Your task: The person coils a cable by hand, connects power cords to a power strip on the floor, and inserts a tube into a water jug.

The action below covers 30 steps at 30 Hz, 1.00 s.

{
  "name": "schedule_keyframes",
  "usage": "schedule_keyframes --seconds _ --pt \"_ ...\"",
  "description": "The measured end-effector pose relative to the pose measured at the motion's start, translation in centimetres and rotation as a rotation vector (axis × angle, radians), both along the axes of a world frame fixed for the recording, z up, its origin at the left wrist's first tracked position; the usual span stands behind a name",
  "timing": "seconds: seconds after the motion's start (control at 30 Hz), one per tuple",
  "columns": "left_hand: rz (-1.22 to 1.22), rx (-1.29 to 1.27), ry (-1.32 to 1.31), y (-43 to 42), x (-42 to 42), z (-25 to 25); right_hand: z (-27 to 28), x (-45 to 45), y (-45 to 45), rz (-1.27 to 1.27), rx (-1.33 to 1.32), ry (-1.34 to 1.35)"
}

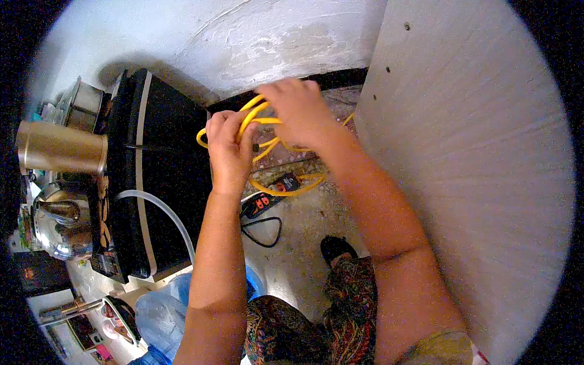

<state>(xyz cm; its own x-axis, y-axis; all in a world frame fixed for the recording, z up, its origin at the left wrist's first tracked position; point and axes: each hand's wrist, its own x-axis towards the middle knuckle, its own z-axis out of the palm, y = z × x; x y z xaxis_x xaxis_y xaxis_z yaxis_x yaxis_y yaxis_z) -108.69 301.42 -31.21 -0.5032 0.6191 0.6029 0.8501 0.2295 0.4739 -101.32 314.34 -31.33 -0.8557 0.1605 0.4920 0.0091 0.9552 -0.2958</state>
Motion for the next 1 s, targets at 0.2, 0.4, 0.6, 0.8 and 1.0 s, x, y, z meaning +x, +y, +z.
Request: schedule_keyframes --seconds 0.2,0.4,0.6,0.8,1.0 --pt "-0.120 0.066 0.039 0.6 0.7 0.1 1.3 1.1 1.1 -0.200 -0.182 -0.426" --pt "-0.123 0.008 -0.010 0.0 1.0 -0.3 -0.9 0.7 1.8 -0.136 -0.249 -0.167" --pt "0.143 0.016 -0.076 -2.5 2.9 -0.6 -1.6 0.3 2.3 -0.279 -0.255 -0.046" --pt "0.322 0.410 -0.785 -5.4 2.2 -8.8 -0.5 0.7 2.2 -0.378 -0.472 0.038" --pt "0.203 0.335 -1.416 -3.3 1.4 -10.6 -1.4 0.9 3.5 -0.267 -0.699 0.068"
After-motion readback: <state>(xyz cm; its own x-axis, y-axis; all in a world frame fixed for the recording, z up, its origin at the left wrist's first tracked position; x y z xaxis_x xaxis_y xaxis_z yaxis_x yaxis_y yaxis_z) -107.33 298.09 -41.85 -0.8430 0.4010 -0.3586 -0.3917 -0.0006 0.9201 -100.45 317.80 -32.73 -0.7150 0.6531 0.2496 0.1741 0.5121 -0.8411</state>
